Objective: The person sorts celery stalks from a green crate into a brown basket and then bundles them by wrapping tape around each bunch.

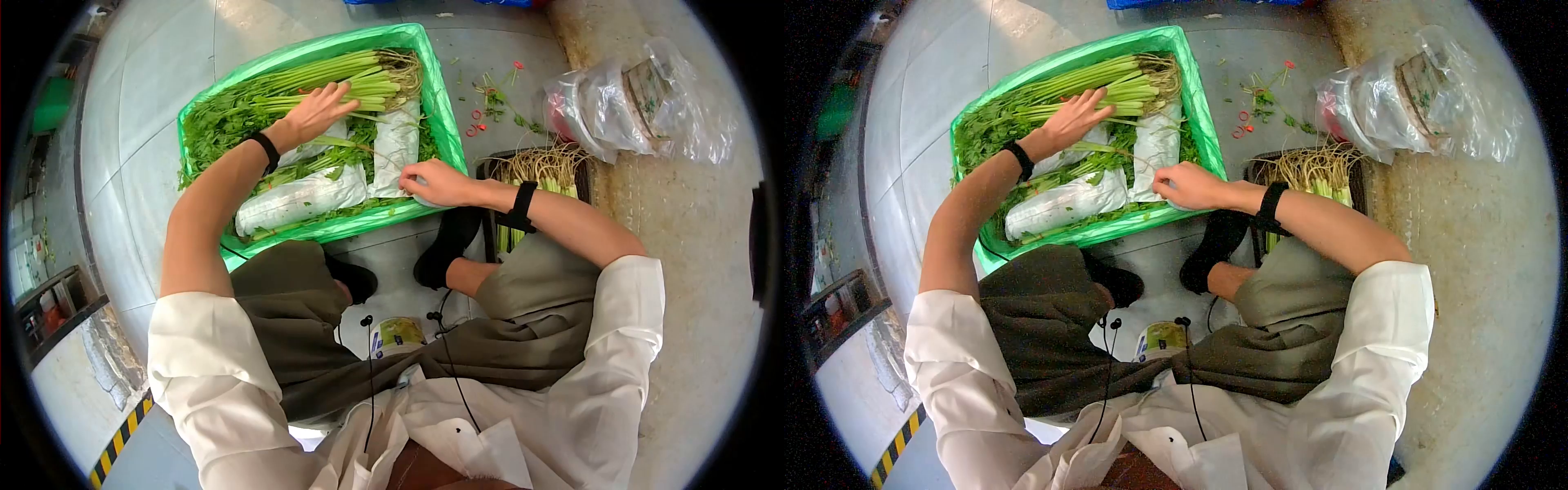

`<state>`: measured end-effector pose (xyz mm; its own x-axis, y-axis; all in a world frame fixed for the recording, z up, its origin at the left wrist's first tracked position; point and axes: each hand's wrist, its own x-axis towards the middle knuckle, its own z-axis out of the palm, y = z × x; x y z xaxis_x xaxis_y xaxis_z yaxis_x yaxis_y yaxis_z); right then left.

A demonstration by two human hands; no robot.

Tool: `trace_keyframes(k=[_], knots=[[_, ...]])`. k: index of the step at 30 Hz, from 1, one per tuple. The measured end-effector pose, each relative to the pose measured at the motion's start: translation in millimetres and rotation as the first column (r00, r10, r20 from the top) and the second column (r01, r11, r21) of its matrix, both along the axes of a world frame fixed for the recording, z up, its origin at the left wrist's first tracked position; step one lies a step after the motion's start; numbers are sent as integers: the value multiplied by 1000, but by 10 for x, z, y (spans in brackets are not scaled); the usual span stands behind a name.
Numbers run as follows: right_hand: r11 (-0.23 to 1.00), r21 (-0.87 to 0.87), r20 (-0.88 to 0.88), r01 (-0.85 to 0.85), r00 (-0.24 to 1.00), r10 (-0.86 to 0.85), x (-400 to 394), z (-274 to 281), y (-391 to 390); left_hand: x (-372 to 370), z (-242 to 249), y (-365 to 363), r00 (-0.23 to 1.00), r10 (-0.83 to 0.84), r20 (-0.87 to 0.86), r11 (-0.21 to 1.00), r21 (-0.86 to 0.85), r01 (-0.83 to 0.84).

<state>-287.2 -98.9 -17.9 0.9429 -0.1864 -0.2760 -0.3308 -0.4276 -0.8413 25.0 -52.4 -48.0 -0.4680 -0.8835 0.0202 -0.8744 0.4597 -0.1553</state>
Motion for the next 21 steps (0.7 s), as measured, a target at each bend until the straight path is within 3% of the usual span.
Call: trace_keyframes(k=[7,9,12,18,21], knots=[[1000,0,-13,-17,1000,17,13,-6,18,-5,-61,-44,999,29,26,999,-46,-28],[1000,9,-15,-15,1000,15,3,-1,10,-53,-26,-95,975,164,-152,986,59,-157],[1000,9,-1,-14,1000,14,-2,3,2,-77,-3,-154,928,264,-261,963,131,-237],[1000,-4,-8,-21,1000,21,-18,31,-15,-101,21,-228,874,388,-293,916,228,-330],[1000,2,0,-24,1000,24,-26,8,-26,-86,-64,-247,883,352,-311,935,81,-345]])
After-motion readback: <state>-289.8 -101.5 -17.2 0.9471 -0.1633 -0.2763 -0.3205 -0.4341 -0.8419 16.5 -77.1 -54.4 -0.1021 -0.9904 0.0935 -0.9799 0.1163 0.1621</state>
